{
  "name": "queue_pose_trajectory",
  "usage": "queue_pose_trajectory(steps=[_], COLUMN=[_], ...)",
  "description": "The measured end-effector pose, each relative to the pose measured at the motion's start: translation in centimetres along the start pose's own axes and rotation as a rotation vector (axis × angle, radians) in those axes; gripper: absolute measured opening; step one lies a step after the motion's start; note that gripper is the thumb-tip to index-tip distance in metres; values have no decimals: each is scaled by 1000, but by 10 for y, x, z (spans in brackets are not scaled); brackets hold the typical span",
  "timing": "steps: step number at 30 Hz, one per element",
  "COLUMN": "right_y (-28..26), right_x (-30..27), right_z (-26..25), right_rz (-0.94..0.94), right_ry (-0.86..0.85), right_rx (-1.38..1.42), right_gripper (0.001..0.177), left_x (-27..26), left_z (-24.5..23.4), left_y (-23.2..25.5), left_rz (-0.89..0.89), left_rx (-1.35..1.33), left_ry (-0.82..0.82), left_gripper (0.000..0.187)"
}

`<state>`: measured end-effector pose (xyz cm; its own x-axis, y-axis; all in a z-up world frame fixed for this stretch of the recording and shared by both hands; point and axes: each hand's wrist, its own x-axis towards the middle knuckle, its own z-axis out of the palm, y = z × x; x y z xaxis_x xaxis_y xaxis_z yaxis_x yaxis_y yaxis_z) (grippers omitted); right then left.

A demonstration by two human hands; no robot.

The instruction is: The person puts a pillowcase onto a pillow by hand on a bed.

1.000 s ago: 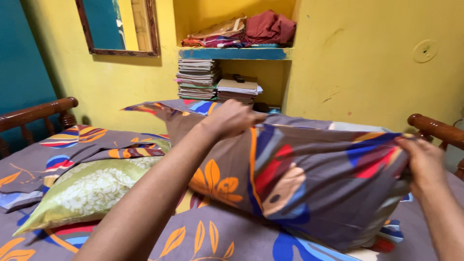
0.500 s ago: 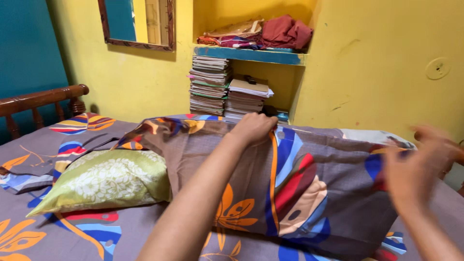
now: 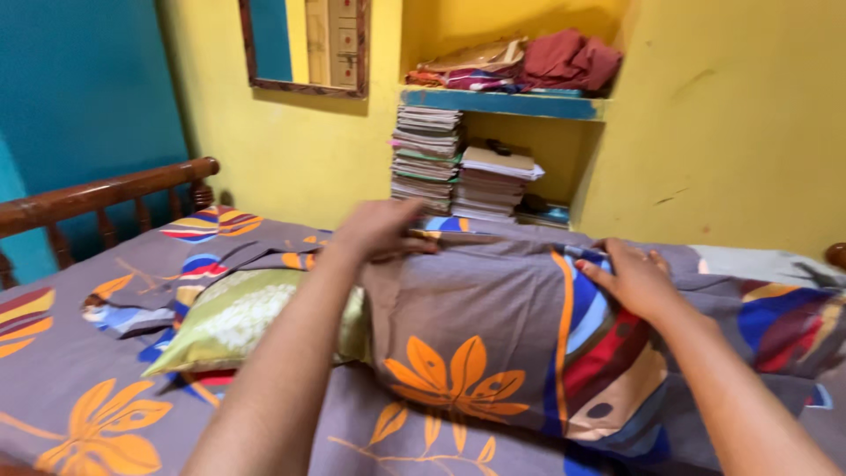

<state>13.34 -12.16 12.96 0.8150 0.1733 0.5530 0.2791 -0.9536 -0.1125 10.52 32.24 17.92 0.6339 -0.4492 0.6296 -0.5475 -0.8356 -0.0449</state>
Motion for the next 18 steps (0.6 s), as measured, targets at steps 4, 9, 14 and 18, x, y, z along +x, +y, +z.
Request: queue_pose_trajectory(steps=[4, 9, 14, 18], right_y=[4, -14, -23, -7], right_x=[5, -18, -36, -14], right_z=[0, -13, -15, -8], right_rz=[19, -51, -13, 39], right_ry=[-9, 111, 204, 117], right_rx=[-35, -73, -162, -70], right_gripper=[58, 42, 38, 40], left_x=[-92, -113, -50, -46], left_z=[-32, -42, -125, -145], left_y=[-79, -113, -129, -119], left_rz=[-386, -600, -413, -412], left_rx=[412, 251, 419, 427], left_ry=[-87, 3, -91, -139], left_gripper=[35, 21, 16, 15])
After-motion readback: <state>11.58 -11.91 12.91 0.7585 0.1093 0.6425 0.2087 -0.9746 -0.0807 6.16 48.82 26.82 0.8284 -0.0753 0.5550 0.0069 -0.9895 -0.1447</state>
